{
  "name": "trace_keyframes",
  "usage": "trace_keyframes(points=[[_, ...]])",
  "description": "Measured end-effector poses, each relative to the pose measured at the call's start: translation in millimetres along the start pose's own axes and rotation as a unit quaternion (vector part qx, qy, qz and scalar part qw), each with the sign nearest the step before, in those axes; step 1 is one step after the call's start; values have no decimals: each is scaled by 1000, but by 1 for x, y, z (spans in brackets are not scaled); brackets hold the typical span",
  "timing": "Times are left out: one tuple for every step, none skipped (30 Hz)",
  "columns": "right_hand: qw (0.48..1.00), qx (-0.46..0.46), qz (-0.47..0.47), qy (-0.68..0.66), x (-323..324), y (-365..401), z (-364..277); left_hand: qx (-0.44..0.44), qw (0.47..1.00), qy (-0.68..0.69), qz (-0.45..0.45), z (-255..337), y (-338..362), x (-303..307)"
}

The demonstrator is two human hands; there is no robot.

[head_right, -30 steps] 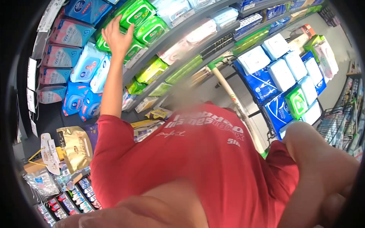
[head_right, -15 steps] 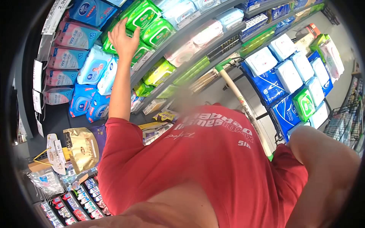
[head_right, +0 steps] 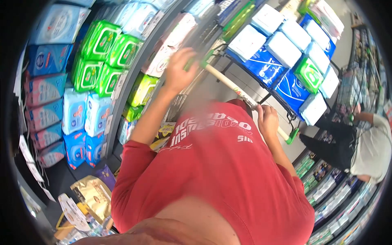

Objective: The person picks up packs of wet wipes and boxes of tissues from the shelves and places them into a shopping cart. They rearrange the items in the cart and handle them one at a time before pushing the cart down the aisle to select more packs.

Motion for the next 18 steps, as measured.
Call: trace_keyframes(points=[[995, -86, -43, -14, -6, 5, 10, -5, 999, 22, -26, -8, -2, -35], [994, -100, -34, -14, -7, 7, 13, -11, 998, 44, -50, -15, -5, -67], [989, -129, -58, 39, -10, 6, 15, -24, 997, 52, -55, -18, -6, -93], [980, -157, -84, 90, -14, 6, 19, -3, 994, 69, -81, -23, -6, -117], [984, -134, -45, 107, -19, 5, 22, 17, 990, 84, -108, -22, -11, -125], [983, -145, -40, 104, -23, 5, 27, 7, 990, 87, -115, -21, -13, -129], [983, -129, -7, 128, -26, 6, 29, 5, 983, 11, -186, -20, -11, -134], [981, -113, 24, 153, -28, 7, 27, 3, 965, -66, -254, -18, -11, -138], [979, -102, 47, 169, -30, 6, 29, -20, 976, -81, -201, -19, -11, -140], [978, -113, 48, 167, -32, 6, 31, -29, 975, -79, -206, -19, -11, -144], [976, -101, 74, 180, -33, 6, 30, -30, 978, -86, -185, -20, -10, -145], [972, -87, 98, 196, -33, 6, 29, -30, 982, -92, -163, -21, -10, -147], [970, -85, 113, 199, -33, 6, 29, -35, 981, -88, -167, -21, -9, -149], [969, -91, 112, 200, -33, 5, 29, -44, 985, -86, -145, -21, -10, -150], [967, -86, 129, 201, -32, 3, 30, -52, 988, -84, -121, -21, -12, -152], [966, -79, 144, 201, -31, 2, 31, -53, 988, -80, -123, -21, -12, -155], [966, -83, 141, 202, -30, 0, 33, -57, 988, -79, -117, -19, -14, -154], [965, -78, 149, 199, -29, -3, 35, -61, 989, -79, -109, -18, -18, -154]])
Point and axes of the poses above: each hand's wrist, its own y-axis away from the middle knuckle, its own x-axis out of the back of the hand, z = x × y, the point moved 3 cm from there along -y, towards the middle knuckle, and after that the axes turned 14 degrees about -z, right-handed, at the moved point
